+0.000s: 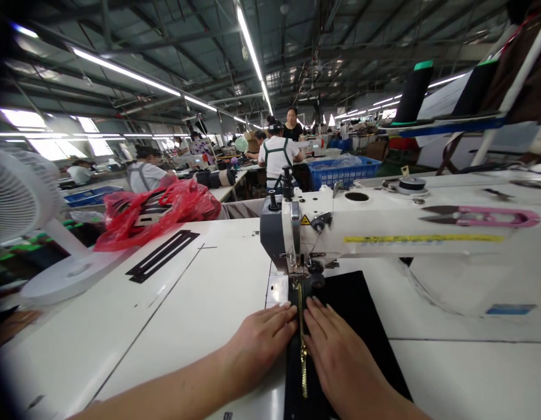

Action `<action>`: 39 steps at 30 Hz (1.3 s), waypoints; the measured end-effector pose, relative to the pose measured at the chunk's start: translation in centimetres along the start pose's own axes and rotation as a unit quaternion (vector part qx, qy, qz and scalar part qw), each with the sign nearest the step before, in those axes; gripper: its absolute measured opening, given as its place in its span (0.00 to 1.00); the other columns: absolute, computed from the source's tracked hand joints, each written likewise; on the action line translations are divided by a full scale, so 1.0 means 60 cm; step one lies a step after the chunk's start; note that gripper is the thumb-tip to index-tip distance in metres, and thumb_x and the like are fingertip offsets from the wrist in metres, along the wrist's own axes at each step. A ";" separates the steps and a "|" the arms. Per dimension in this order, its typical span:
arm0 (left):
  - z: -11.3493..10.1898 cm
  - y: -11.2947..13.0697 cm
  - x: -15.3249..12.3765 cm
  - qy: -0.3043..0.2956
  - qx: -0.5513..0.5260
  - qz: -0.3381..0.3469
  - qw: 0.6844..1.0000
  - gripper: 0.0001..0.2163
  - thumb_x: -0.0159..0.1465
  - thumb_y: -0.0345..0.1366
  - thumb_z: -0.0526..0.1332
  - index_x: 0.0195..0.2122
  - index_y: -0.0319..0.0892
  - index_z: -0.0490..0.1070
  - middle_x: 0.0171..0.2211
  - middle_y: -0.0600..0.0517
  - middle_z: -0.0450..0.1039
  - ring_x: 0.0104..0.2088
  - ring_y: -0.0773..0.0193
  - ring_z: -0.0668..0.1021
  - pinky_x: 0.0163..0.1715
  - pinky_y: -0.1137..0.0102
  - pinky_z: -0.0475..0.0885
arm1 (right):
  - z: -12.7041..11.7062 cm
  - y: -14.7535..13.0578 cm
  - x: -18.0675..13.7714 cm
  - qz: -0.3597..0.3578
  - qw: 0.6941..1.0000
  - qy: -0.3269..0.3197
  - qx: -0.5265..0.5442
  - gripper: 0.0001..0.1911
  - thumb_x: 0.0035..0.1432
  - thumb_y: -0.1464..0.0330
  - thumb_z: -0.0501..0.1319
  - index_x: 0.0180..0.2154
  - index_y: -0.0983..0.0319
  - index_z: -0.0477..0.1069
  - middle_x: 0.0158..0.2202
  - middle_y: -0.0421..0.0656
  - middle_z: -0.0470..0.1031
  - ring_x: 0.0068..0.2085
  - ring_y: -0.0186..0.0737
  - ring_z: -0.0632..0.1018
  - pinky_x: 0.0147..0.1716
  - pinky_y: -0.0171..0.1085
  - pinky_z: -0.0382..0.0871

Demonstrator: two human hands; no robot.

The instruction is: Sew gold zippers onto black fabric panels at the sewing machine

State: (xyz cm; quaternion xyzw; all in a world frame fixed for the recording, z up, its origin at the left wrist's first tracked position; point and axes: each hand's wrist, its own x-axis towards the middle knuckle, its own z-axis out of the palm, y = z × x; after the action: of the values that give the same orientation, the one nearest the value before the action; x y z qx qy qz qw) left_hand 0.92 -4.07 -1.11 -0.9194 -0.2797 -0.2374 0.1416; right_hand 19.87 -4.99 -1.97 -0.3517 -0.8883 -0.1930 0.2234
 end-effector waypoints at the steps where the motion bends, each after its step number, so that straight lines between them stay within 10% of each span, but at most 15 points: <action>1: 0.000 0.002 0.001 0.001 -0.003 -0.007 1.000 0.10 0.64 0.26 0.49 0.39 0.32 0.70 0.43 0.39 0.74 0.45 0.57 0.77 0.48 0.64 0.73 | 0.001 0.001 -0.003 -0.003 1.000 -0.005 -0.007 0.19 0.59 0.75 0.47 0.47 0.73 0.70 0.50 0.56 0.71 0.50 0.47 0.74 0.43 0.45 0.75; 20: 0.014 -0.018 0.014 0.010 -0.042 -0.034 0.998 0.11 0.67 0.29 0.48 0.36 0.33 0.70 0.40 0.42 0.74 0.44 0.57 0.76 0.48 0.64 0.73 | 0.011 0.025 0.006 -0.040 0.999 -0.024 -0.012 0.22 0.57 0.71 0.52 0.51 0.76 0.67 0.53 0.59 0.66 0.52 0.53 0.71 0.44 0.46 0.74; 39: 0.028 -0.065 0.034 -0.121 -0.096 -0.099 0.983 0.07 0.63 0.28 0.55 0.41 0.35 0.69 0.41 0.44 0.71 0.38 0.58 0.75 0.40 0.65 0.75 | 0.039 0.069 0.060 0.038 0.987 0.008 0.157 0.16 0.60 0.74 0.48 0.46 0.64 0.68 0.43 0.49 0.76 0.44 0.41 0.76 0.46 0.39 0.70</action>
State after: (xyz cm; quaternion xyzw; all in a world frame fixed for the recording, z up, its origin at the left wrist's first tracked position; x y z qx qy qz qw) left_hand 0.74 0.63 -1.02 -0.9183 -0.3606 -0.1634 -0.0067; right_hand 19.85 0.94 -1.18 -0.3446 -0.8918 -0.0455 0.2898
